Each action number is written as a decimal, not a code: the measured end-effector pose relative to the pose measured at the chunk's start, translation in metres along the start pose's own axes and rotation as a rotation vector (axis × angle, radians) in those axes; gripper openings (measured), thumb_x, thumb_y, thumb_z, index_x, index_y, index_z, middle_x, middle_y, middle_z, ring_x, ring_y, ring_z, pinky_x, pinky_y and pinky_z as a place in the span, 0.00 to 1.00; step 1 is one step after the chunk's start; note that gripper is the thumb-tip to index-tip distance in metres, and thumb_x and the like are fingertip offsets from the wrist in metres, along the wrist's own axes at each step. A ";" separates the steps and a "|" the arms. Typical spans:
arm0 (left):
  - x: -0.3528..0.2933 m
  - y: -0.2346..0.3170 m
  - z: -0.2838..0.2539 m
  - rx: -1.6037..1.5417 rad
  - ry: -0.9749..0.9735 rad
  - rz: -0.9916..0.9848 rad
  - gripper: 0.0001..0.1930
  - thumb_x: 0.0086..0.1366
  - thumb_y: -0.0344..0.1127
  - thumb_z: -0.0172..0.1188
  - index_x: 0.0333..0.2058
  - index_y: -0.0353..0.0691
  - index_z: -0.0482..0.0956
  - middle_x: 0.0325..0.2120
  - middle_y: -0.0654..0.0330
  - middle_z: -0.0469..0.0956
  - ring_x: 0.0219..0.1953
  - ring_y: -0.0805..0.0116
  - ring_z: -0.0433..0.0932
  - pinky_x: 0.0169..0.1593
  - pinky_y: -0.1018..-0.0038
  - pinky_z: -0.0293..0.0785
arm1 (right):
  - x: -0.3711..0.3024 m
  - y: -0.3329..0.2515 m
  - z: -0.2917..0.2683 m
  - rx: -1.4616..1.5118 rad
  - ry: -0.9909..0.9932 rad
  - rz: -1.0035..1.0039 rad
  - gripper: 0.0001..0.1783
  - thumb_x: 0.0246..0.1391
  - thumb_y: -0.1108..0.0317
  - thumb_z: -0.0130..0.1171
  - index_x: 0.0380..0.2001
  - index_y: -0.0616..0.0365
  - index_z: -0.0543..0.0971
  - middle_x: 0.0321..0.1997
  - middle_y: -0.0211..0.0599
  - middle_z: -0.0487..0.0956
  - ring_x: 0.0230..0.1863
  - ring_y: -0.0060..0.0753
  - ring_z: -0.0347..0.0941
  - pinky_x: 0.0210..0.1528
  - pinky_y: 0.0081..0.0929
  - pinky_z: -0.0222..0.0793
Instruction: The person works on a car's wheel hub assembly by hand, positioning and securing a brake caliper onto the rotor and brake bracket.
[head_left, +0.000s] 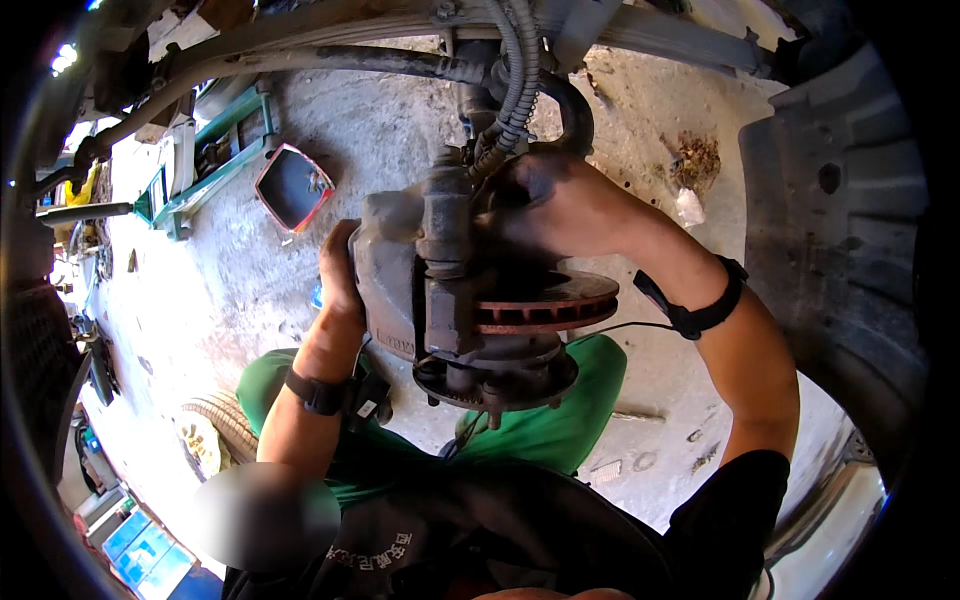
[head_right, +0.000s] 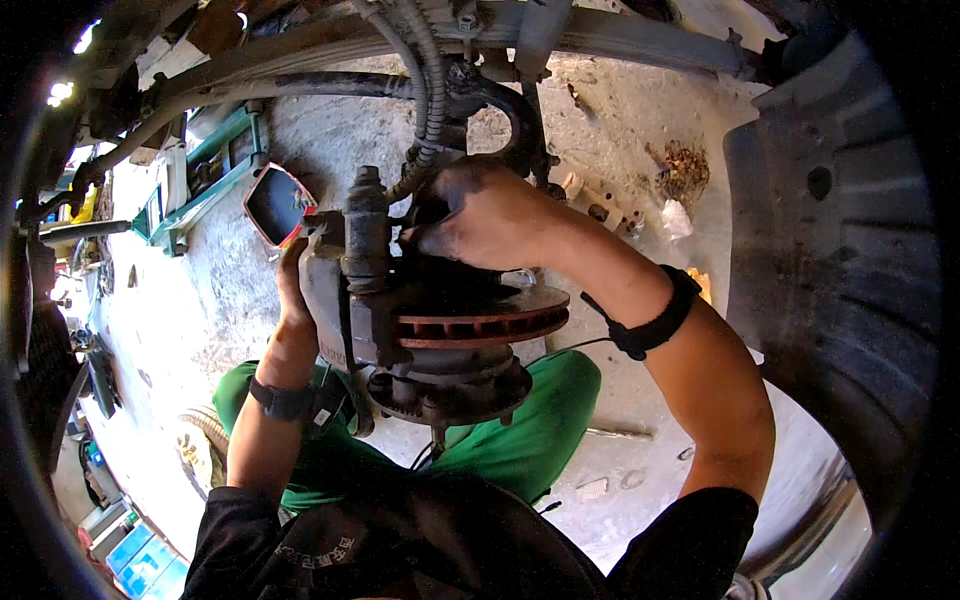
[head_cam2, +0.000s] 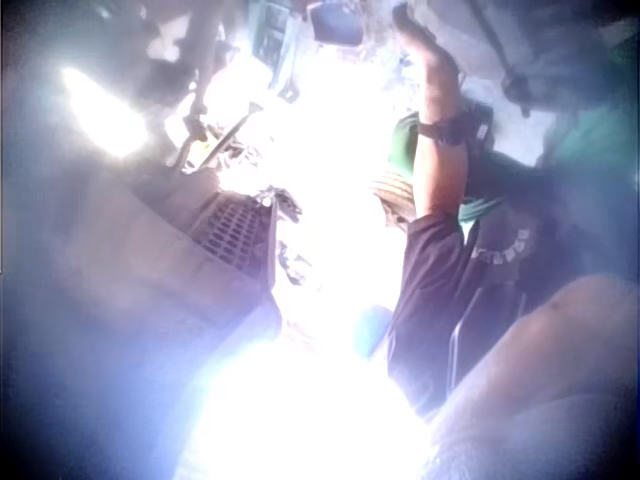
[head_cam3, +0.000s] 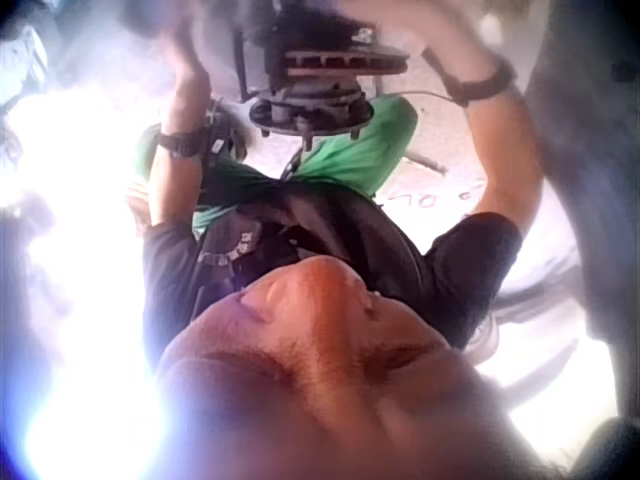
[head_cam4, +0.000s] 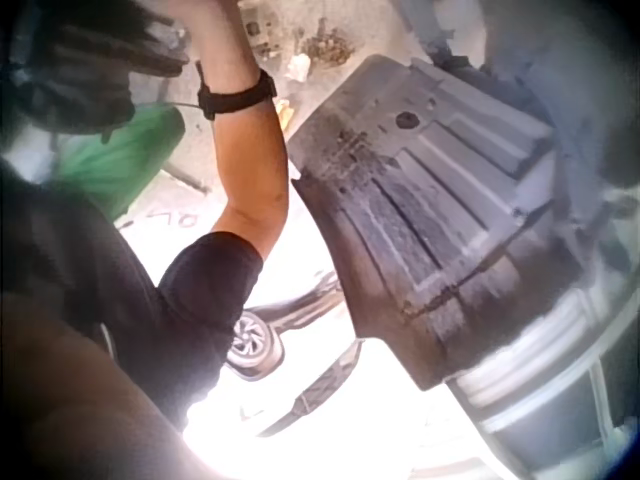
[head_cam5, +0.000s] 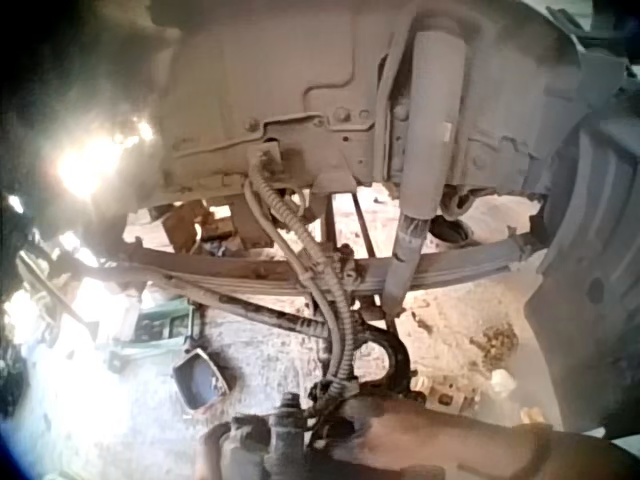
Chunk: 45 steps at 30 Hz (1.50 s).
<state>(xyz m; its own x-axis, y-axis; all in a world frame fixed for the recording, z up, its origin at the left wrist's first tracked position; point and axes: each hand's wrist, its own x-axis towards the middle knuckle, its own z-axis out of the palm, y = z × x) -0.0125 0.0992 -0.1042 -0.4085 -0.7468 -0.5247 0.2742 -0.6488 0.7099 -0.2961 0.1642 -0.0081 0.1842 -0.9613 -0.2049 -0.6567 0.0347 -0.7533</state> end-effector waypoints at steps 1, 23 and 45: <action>0.001 -0.001 -0.001 -0.010 -0.026 -0.034 0.24 0.68 0.48 0.41 0.44 0.35 0.77 0.39 0.54 0.81 0.41 0.63 0.79 0.51 0.68 0.74 | 0.001 0.002 0.000 0.004 0.005 0.004 0.18 0.48 0.63 0.68 0.39 0.64 0.80 0.36 0.50 0.82 0.39 0.42 0.80 0.44 0.34 0.74; -0.021 0.016 0.005 0.074 -0.189 0.055 0.25 0.72 0.42 0.35 0.56 0.29 0.69 0.52 0.46 0.75 0.52 0.56 0.76 0.58 0.61 0.72 | 0.008 0.034 -0.002 0.261 0.013 -0.399 0.14 0.47 0.64 0.67 0.33 0.64 0.79 0.32 0.49 0.82 0.35 0.46 0.80 0.41 0.37 0.77; -0.024 0.005 0.031 0.262 0.024 -0.042 0.26 0.71 0.43 0.37 0.53 0.26 0.70 0.51 0.42 0.75 0.51 0.52 0.77 0.58 0.60 0.73 | 0.004 0.024 0.002 0.139 0.011 -0.277 0.23 0.47 0.58 0.71 0.46 0.51 0.79 0.32 0.34 0.81 0.35 0.37 0.76 0.45 0.33 0.65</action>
<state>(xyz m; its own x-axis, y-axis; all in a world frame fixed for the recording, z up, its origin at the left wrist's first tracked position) -0.0283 0.1185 -0.0737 -0.3931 -0.7253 -0.5652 0.0218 -0.6218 0.7828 -0.3097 0.1613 -0.0277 0.3339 -0.9422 0.0262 -0.4765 -0.1927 -0.8578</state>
